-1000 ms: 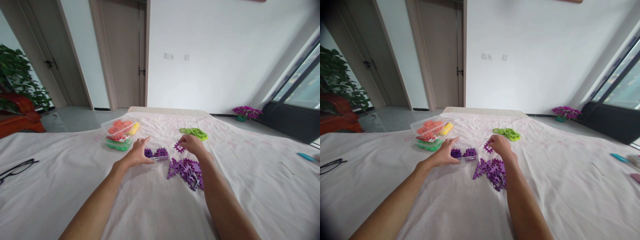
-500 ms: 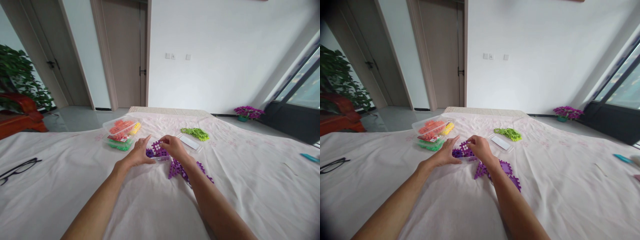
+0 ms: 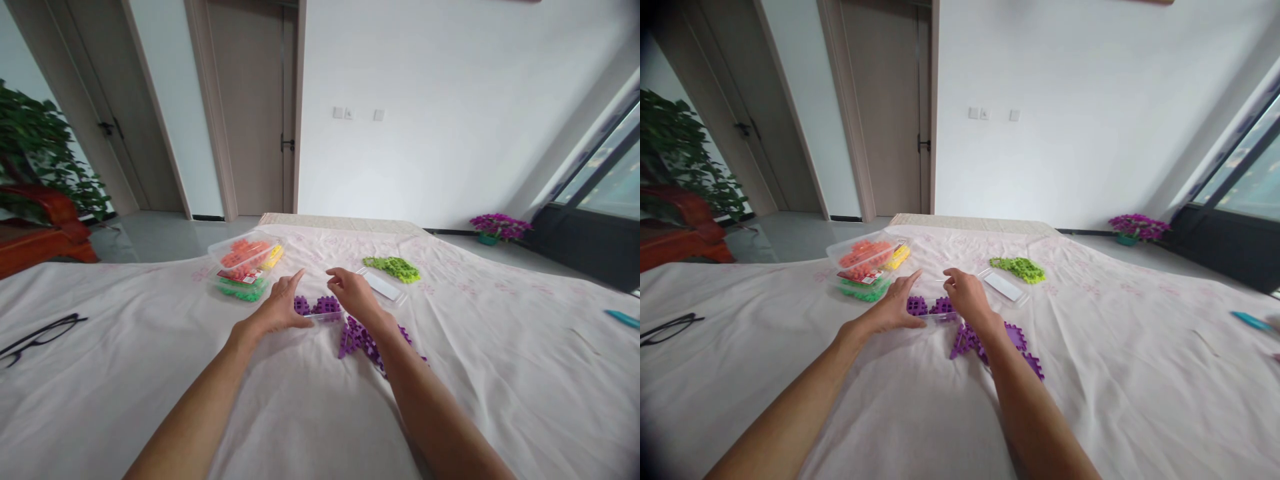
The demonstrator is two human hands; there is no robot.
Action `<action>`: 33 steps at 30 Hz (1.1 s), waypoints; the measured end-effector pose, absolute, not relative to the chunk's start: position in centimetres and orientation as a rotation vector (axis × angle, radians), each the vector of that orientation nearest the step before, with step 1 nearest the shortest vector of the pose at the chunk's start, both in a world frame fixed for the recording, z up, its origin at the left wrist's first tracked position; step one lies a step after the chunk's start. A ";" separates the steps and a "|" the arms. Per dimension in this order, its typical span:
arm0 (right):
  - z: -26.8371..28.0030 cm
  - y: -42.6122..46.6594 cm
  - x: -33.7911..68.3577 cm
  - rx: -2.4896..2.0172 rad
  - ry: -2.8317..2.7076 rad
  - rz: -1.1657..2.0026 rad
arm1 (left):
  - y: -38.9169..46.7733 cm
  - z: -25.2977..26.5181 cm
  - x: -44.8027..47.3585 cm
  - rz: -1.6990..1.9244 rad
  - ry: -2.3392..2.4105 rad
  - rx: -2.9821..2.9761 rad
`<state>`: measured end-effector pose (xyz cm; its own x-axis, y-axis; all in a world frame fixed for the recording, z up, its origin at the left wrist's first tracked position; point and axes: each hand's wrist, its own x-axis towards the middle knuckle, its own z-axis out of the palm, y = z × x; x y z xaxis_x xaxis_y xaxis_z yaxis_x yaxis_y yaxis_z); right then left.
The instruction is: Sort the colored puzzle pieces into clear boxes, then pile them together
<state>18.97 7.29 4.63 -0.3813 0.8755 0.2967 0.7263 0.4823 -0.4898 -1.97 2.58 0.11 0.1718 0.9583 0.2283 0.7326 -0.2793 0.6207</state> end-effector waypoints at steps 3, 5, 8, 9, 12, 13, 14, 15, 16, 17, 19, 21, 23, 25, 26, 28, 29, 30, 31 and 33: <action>5.9 8.0 21.2 -1.491 -2.246 0.266 | 2.6 0.2 -2.0 0.836 1.609 2.079; 6.4 8.4 22.4 -1.552 -2.312 0.265 | 2.6 0.3 -2.0 0.843 1.612 2.072; 6.4 8.7 23.8 -1.599 -2.435 0.316 | 2.6 0.1 -2.0 0.863 1.610 2.066; 6.3 8.7 24.0 -1.619 -2.481 0.329 | 2.7 0.1 -2.0 0.870 1.608 2.066; 5.6 8.7 24.5 -1.693 -2.607 0.379 | 2.8 -0.1 -2.0 0.888 1.605 2.075; 5.4 8.6 24.5 -1.710 -2.631 0.410 | 2.8 -0.2 -2.0 0.894 1.609 2.077; 5.2 8.5 24.5 -1.714 -2.649 0.449 | 2.8 -0.3 -2.0 0.900 1.614 2.078; 5.0 8.5 24.4 -1.699 -2.667 0.495 | 2.9 -0.3 -2.0 0.906 1.618 2.080; 4.9 8.4 24.2 -1.670 -2.688 0.543 | 2.9 -0.4 -2.0 0.910 1.621 2.081; 4.8 8.4 24.0 -1.636 -2.710 0.585 | 2.9 -0.4 -1.9 0.914 1.623 2.082; 4.6 8.3 23.6 -1.576 -2.751 0.643 | 3.0 -0.4 -1.9 0.918 1.629 2.084; 4.4 8.3 23.3 -1.540 -2.796 0.676 | 3.0 -0.5 -1.9 0.925 1.641 2.088; 4.1 8.3 23.2 -1.511 -2.844 0.680 | 3.1 -0.6 -1.9 0.934 1.651 2.094; 3.7 8.5 23.2 -1.492 -2.852 0.695 | 3.2 -0.7 -1.9 0.942 1.654 2.102; 3.5 8.6 23.3 -1.491 -2.844 0.720 | 3.3 -0.8 -2.0 0.946 1.654 2.104; 3.2 8.9 23.5 -1.490 -2.827 0.799 | 3.4 -1.0 -2.0 0.956 1.655 2.103; 3.1 9.0 23.6 -1.485 -2.825 0.837 | 3.4 -1.0 -2.1 0.960 1.655 2.101; 3.0 9.2 23.7 -1.476 -2.824 0.867 | 3.4 -1.1 -2.1 0.964 1.653 2.099; 2.9 9.3 23.8 -1.465 -2.814 0.886 | 3.4 -1.1 -2.1 0.967 1.650 2.097; 2.9 9.7 24.1 -1.437 -2.757 0.898 | 3.4 -1.0 -2.2 0.969 1.643 2.096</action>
<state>24.09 9.68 2.88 -0.6020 0.7290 -0.3259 0.7811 0.4528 -0.4299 -2.16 3.38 -1.04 0.1153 0.9408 0.3187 0.7340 -0.2969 0.6109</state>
